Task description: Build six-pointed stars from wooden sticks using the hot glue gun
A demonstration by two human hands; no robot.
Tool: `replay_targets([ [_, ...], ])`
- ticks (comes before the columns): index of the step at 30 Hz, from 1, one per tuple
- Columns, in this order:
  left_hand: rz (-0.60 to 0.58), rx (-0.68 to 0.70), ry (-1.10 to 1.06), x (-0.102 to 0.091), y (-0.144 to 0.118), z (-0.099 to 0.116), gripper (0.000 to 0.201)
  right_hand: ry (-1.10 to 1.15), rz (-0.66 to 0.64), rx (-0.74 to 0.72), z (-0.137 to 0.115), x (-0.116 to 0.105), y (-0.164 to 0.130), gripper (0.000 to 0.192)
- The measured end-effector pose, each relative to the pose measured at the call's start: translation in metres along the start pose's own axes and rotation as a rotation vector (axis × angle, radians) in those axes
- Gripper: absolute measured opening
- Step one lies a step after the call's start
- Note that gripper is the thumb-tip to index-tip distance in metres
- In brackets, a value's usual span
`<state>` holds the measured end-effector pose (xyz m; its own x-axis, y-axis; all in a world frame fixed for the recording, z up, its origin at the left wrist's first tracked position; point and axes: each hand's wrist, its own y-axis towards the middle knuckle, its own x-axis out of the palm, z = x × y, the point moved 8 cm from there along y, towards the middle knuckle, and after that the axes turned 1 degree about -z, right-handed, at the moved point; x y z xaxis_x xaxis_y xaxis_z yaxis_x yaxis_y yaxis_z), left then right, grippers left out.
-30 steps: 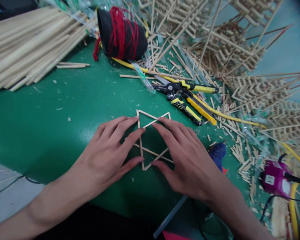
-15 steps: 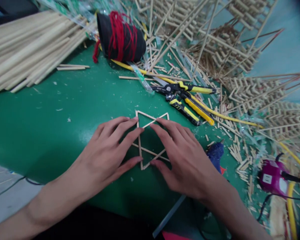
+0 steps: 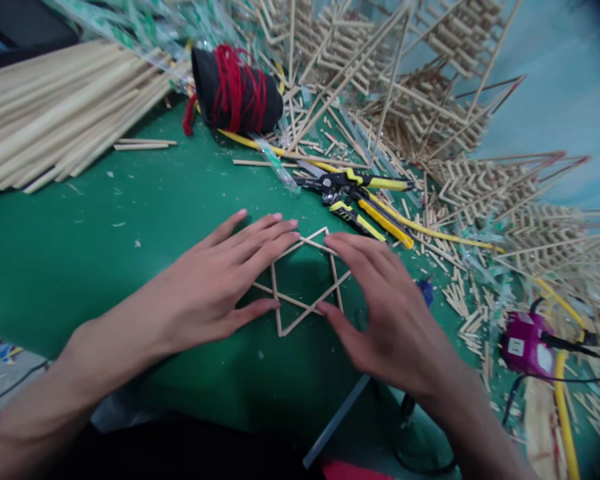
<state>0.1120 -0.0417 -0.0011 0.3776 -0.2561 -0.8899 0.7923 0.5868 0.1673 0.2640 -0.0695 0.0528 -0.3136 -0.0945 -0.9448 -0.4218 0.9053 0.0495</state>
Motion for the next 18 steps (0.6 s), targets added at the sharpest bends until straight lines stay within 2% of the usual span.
replay_targets([
  [2,-0.007,0.025,-0.004,0.003,0.003,0.001,0.071,0.017,-0.084,-0.023,-0.004,0.015,0.001,0.062],
  [5,-0.001,0.030,0.003,0.006,0.005,0.001,0.069,0.028,-0.134,-0.044,-0.007,0.026,0.003,0.066],
  [18,-0.009,0.066,-0.023,0.010,0.006,0.001,0.072,-0.037,-0.168,-0.059,-0.009,0.033,0.005,0.068],
])
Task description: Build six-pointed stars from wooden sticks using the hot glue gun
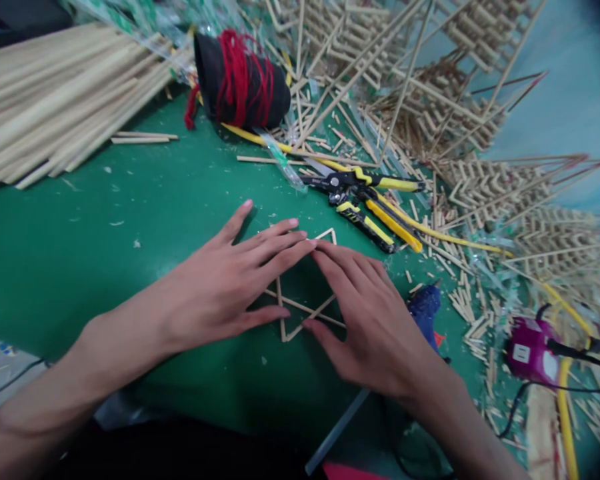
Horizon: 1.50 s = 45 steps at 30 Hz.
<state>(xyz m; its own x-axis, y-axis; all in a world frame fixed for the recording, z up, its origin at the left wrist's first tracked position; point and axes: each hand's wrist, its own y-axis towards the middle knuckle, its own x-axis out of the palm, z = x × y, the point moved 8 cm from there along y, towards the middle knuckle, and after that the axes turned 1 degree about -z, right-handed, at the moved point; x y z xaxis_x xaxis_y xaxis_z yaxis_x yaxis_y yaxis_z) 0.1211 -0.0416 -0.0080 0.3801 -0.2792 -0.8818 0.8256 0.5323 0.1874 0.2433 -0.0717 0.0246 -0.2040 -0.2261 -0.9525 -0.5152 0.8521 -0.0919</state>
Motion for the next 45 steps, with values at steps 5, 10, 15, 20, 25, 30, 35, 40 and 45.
replay_targets([
  [5,0.021,0.018,0.036,-0.002,-0.001,-0.001,0.076,0.044,0.041,0.013,0.005,-0.008,-0.003,0.066],
  [10,0.051,0.009,0.018,-0.014,-0.001,-0.001,0.071,0.052,0.186,0.123,0.022,-0.026,-0.016,0.062],
  [15,0.031,0.011,0.012,-0.014,0.001,0.003,0.071,0.008,0.122,0.143,0.022,-0.011,-0.019,0.066],
  [20,0.013,0.012,0.015,-0.007,0.001,0.003,0.069,-0.002,0.083,0.133,0.017,-0.003,-0.015,0.065],
  [25,0.012,0.030,0.014,-0.010,0.001,0.001,0.071,-0.006,0.076,0.119,0.017,-0.004,-0.015,0.064],
  [30,0.111,-0.029,0.049,-0.027,0.004,-0.012,0.066,0.007,0.170,0.095,0.022,-0.013,-0.018,0.053],
  [35,0.075,-0.025,0.090,-0.019,0.008,-0.012,0.051,-0.038,0.107,0.095,0.026,-0.008,-0.014,0.047],
  [40,0.048,-0.035,0.131,-0.010,0.008,-0.012,0.049,-0.078,0.081,0.074,0.026,-0.006,-0.012,0.046],
  [45,0.048,-0.030,0.106,-0.009,0.008,-0.013,0.052,-0.090,0.149,0.014,0.015,-0.016,-0.008,0.032],
])
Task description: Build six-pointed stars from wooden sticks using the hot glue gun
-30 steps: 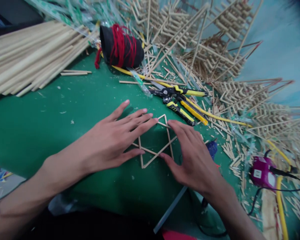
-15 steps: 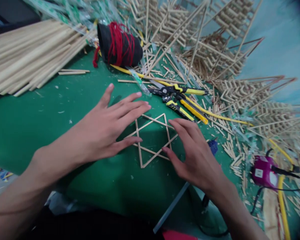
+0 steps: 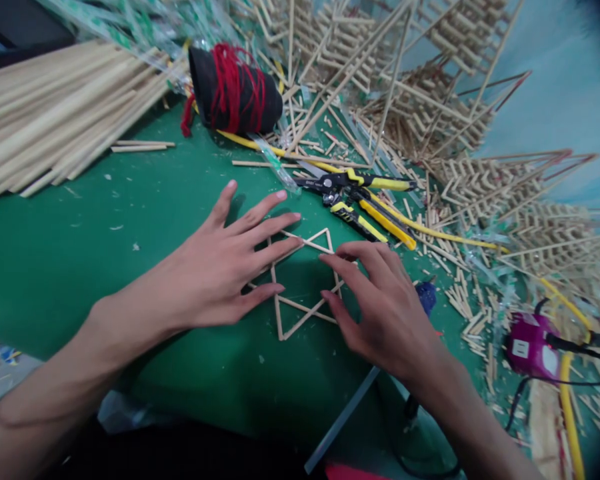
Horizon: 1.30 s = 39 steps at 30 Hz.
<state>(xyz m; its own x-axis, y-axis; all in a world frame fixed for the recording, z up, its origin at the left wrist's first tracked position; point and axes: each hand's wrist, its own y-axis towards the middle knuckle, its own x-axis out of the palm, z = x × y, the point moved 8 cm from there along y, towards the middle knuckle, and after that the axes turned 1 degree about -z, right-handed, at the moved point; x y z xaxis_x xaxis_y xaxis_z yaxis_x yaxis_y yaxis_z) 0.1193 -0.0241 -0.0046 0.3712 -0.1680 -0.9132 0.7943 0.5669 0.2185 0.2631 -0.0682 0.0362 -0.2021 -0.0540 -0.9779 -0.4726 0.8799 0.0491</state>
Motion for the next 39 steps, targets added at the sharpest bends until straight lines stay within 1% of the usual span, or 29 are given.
replay_targets([
  [2,0.005,0.008,-0.063,-0.002,0.000,0.000,0.055,0.002,-0.025,-0.046,-0.008,0.000,0.004,0.022],
  [3,0.011,0.005,-0.096,-0.004,0.000,-0.001,0.055,0.000,-0.063,-0.072,-0.012,0.002,0.006,0.019],
  [5,0.035,-0.015,-0.147,-0.010,0.000,-0.003,0.050,-0.013,-0.141,-0.119,-0.019,0.008,0.010,0.015],
  [8,0.064,-0.035,-0.185,-0.015,0.000,-0.006,0.046,-0.045,-0.203,-0.170,-0.026,0.015,0.015,0.010],
  [12,0.062,-0.024,-0.191,-0.014,0.000,-0.005,0.044,-0.080,-0.224,-0.194,-0.030,0.019,0.021,0.005],
  [16,0.054,-0.018,-0.197,-0.012,-0.001,-0.005,0.043,-0.083,-0.225,-0.198,-0.033,0.021,0.024,0.008],
  [18,0.051,-0.008,-0.201,-0.012,-0.002,-0.005,0.042,-0.040,-0.213,-0.175,-0.032,0.019,0.025,0.012],
  [21,0.085,0.013,-0.209,-0.015,-0.004,-0.005,0.039,0.136,-0.143,-0.092,-0.026,0.009,0.026,0.017],
  [23,0.117,0.043,-0.211,-0.017,-0.004,-0.002,0.037,0.317,-0.043,-0.032,-0.019,-0.002,0.026,0.014],
  [25,0.145,0.095,-0.204,-0.018,-0.004,0.006,0.032,0.487,0.072,0.014,-0.013,-0.014,0.025,0.012],
  [27,0.176,0.145,-0.193,-0.019,-0.001,0.018,0.024,0.623,0.157,0.049,-0.007,-0.022,0.022,0.012],
  [29,0.194,0.160,-0.189,-0.019,0.004,0.030,0.023,0.743,0.193,0.088,-0.004,-0.025,0.020,0.010],
  [31,0.181,0.134,-0.208,-0.017,0.014,0.039,0.027,0.850,0.213,0.130,-0.002,-0.028,0.018,0.010],
  [34,0.119,0.065,-0.316,-0.011,0.032,0.046,0.032,0.979,0.290,0.193,0.003,-0.037,0.012,0.009],
  [36,0.091,0.042,-0.420,-0.008,0.044,0.048,0.028,1.064,0.339,0.259,0.009,-0.042,0.008,0.009],
  [38,0.101,0.072,-0.540,-0.009,0.054,0.051,0.020,1.168,0.370,0.311,0.016,-0.046,0.005,0.011],
  [39,0.119,0.095,-0.604,-0.013,0.058,0.052,0.016,1.233,0.382,0.304,0.017,-0.048,0.005,0.013],
])
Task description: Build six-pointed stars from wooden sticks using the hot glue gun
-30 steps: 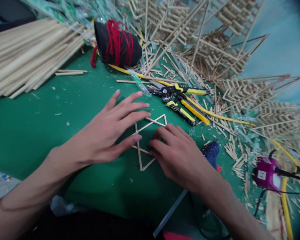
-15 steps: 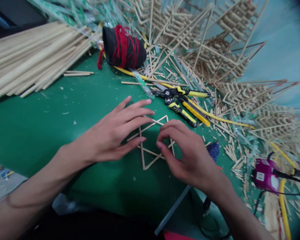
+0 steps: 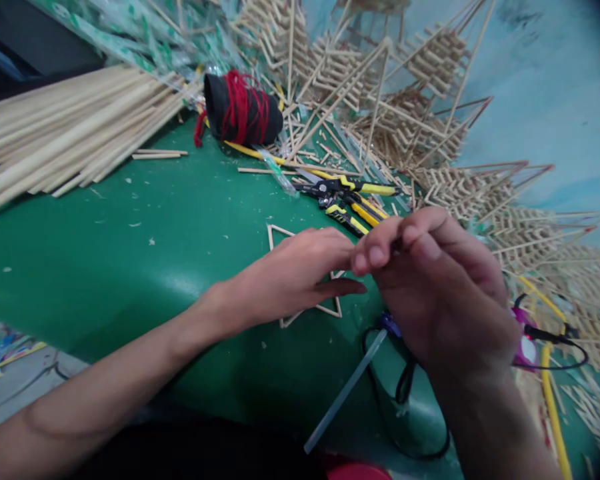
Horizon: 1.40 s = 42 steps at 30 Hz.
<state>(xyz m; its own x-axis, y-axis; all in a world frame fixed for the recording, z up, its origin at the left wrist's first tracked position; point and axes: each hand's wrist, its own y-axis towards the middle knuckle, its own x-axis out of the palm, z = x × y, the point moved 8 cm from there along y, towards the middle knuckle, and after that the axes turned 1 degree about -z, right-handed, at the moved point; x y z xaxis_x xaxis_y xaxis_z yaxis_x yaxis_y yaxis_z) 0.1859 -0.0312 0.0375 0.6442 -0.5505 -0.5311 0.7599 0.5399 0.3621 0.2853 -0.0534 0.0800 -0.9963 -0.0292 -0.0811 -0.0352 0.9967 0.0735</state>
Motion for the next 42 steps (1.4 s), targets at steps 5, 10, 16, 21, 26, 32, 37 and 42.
replay_targets([
  [5,0.021,-0.029,-0.220,-0.019,0.014,0.005,0.018,0.316,-0.016,-0.035,-0.012,-0.010,0.001,0.015],
  [10,-0.030,-0.085,-0.266,-0.041,0.013,0.008,0.018,0.376,0.073,0.006,-0.011,-0.030,-0.005,0.014],
  [16,-0.202,-0.194,-0.250,-0.045,-0.003,-0.010,0.025,0.261,0.093,0.046,-0.003,-0.052,-0.011,0.021],
  [21,-0.049,-0.219,-0.172,-0.078,-0.014,-0.020,0.022,0.146,0.112,0.049,0.001,-0.065,-0.016,0.023],
  [26,0.286,-0.247,-0.144,-0.125,-0.031,-0.023,0.021,0.193,0.055,0.050,-0.003,-0.054,-0.026,0.026],
  [32,0.588,-0.313,-0.105,-0.126,-0.061,-0.057,0.032,0.184,0.114,-0.023,-0.001,-0.030,-0.048,0.036],
  [37,0.620,-0.334,0.049,-0.103,-0.076,-0.072,0.036,0.081,0.340,-0.192,0.020,-0.026,-0.053,0.042],
  [42,0.494,-0.389,0.206,-0.090,-0.076,-0.088,0.033,-0.170,0.554,-0.255,0.049,-0.028,-0.056,0.047],
])
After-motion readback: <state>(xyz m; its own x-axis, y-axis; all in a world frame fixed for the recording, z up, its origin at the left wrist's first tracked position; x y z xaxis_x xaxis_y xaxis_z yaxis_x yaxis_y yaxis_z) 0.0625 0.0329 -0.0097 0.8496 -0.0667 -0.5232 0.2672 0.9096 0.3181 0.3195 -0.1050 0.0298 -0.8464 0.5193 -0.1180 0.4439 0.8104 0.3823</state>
